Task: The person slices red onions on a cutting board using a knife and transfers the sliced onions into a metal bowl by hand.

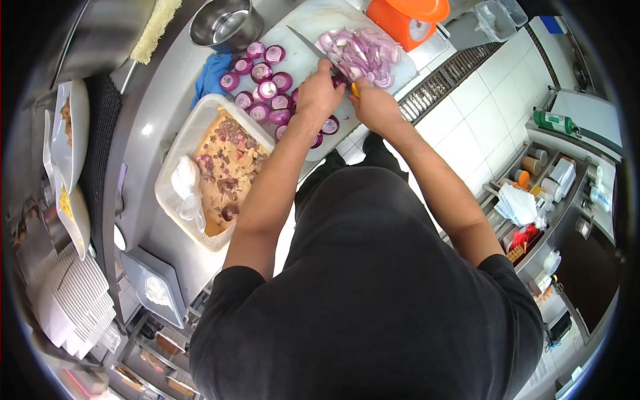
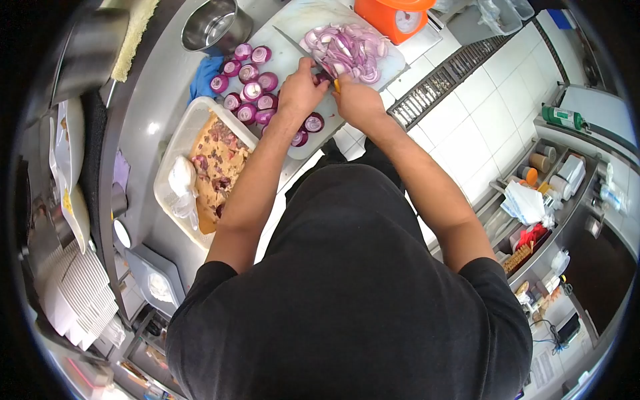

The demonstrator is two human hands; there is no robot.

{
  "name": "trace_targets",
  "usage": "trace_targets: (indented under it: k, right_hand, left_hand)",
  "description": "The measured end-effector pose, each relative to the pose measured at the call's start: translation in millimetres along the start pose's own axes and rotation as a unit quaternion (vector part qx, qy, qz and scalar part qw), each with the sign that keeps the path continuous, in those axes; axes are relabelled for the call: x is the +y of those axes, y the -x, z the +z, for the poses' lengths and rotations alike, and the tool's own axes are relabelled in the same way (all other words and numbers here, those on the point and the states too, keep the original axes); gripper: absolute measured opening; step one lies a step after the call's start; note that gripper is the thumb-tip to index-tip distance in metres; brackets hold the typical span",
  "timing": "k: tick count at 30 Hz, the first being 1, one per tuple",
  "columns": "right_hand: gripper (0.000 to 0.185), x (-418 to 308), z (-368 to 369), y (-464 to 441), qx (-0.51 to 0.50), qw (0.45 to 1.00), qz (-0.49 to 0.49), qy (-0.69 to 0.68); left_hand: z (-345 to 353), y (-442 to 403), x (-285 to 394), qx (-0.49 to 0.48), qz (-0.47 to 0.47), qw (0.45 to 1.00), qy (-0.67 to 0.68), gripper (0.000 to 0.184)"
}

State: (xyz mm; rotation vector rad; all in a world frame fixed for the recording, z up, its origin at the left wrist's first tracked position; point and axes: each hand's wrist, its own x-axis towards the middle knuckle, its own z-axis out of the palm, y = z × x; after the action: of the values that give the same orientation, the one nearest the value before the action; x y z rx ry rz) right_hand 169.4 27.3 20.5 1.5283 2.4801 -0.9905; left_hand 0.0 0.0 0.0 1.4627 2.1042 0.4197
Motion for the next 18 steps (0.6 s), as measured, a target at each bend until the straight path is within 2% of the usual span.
trace_targets:
  k: [2, 5, 8, 11, 14, 18]
  right_hand:
    - [0.037, -7, -8, 2, -0.006, 1.000, -0.008, 0.020]
    - [0.038, -17, -21, 3, -0.032, 0.999, -0.008, 0.039]
    - [0.040, -16, -34, 17, -0.022, 0.998, -0.017, 0.051]
    - [0.037, -22, -21, 25, -0.031, 0.996, 0.026, 0.077]
    - [0.041, -10, -6, 12, -0.041, 0.997, 0.016, 0.062]
    - [0.040, -22, -35, 15, -0.063, 0.995, 0.000, 0.074]
  left_hand:
    - [0, 3, -3, 0.002, 0.008, 1.000, 0.008, 0.055]
    - [-23, 6, -4, -0.060, 0.008, 0.998, 0.029, 0.044]
    - [-18, 2, -11, -0.015, 0.076, 0.997, 0.018, 0.031]
    - [-13, 1, -14, -0.018, 0.080, 0.996, 0.039, 0.025]
    - [-6, 3, -16, 0.038, 0.109, 0.993, 0.037, 0.024]
    - [-4, -1, -18, 0.037, 0.110, 0.992, 0.043, 0.025]
